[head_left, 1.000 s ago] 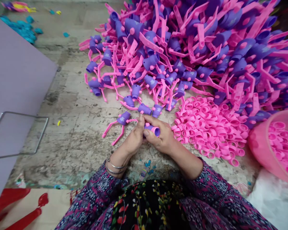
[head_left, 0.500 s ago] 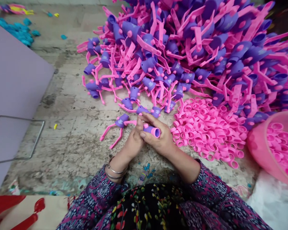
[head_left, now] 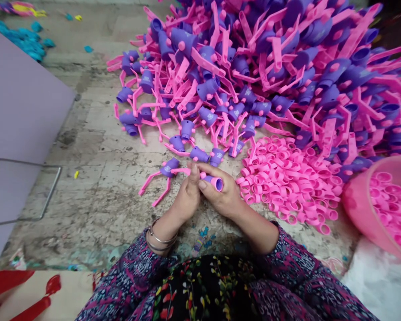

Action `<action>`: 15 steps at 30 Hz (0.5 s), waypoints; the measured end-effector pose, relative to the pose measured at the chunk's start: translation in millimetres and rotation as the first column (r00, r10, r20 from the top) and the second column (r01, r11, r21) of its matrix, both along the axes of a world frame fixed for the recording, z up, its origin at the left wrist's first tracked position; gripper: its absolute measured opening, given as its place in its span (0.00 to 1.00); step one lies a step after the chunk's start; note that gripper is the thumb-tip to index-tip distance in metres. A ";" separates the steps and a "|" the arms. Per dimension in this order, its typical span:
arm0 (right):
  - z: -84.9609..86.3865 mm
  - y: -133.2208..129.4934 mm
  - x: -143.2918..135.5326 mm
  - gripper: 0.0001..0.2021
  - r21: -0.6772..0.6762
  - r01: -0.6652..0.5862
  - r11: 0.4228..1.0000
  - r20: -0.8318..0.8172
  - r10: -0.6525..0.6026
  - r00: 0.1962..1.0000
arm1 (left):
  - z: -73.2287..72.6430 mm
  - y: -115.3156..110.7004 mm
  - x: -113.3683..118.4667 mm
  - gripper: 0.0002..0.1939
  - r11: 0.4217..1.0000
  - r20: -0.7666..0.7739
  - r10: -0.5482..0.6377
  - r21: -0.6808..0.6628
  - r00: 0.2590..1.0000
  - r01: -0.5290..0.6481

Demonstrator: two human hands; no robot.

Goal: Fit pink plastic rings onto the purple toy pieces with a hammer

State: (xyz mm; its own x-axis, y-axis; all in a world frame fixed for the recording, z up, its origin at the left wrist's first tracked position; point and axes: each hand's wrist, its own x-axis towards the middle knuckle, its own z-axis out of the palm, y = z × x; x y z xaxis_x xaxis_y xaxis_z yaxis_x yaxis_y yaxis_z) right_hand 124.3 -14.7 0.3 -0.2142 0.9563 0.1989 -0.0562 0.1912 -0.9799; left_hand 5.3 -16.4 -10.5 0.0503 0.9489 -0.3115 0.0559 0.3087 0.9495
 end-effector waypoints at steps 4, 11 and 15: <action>0.0 1.3 1.4 0.19 -0.008 -0.012 1.000 0.023 0.012 1.000 | 2.8 0.6 -2.2 0.31 0.997 0.010 -0.058 0.043 0.998 0.058; -1.9 1.5 2.0 0.18 0.003 -0.040 0.999 0.021 0.040 0.999 | 4.4 -2.7 -1.4 0.29 1.000 0.081 -0.004 -0.010 0.997 0.005; -4.2 2.6 -3.3 0.20 -0.022 -0.008 1.000 0.044 0.009 0.999 | -3.4 1.1 3.1 0.27 0.996 0.240 0.080 -0.054 0.967 -0.069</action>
State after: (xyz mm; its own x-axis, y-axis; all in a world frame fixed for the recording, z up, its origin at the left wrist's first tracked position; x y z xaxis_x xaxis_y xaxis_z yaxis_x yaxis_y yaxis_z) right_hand 121.0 -12.1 -3.9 -0.2302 0.9585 0.1681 -0.0141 0.1695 -0.9854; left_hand 8.4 -15.3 -14.0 0.0595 0.9382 -0.3409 -0.1985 0.3458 0.9171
